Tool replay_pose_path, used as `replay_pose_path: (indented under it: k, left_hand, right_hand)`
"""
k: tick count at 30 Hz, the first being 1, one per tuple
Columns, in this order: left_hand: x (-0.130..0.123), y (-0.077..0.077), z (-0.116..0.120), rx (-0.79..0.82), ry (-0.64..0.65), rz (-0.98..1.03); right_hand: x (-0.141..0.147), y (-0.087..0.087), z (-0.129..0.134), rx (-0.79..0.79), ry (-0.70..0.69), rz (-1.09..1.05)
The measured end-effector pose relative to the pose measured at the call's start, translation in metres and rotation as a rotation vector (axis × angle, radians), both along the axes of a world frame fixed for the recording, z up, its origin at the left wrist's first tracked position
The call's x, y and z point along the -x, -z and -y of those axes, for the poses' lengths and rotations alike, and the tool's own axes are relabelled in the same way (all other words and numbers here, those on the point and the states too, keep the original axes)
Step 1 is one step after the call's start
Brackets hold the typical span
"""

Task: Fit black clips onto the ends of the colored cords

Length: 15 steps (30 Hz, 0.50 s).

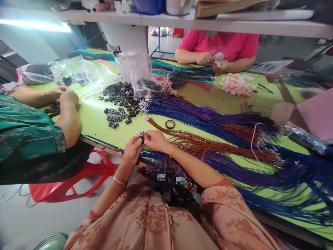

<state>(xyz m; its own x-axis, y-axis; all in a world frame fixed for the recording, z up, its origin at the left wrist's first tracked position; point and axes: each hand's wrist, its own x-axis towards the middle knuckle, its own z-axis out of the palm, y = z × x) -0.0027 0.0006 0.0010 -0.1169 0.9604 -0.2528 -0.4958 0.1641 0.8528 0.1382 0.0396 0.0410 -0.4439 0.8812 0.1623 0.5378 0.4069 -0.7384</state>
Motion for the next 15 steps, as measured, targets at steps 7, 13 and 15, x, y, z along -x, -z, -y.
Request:
replay_pose_path:
  k: [7,13,15]
  left_hand:
    - [-0.034,-0.041,0.050,-0.544,0.030,-0.686]
    - [-0.086,-0.035,0.080,-1.069,0.783,-1.012]
    - [-0.093,-0.029,0.083,-1.140,0.851,-1.055]
  right_hand:
    - [-0.015,-0.017,-0.027,0.180,-0.029,-0.084]
    - [0.018,-0.022,-0.010,0.108,-0.265,0.285]
    - [0.030,-0.015,-0.001,0.066,-0.228,0.397]
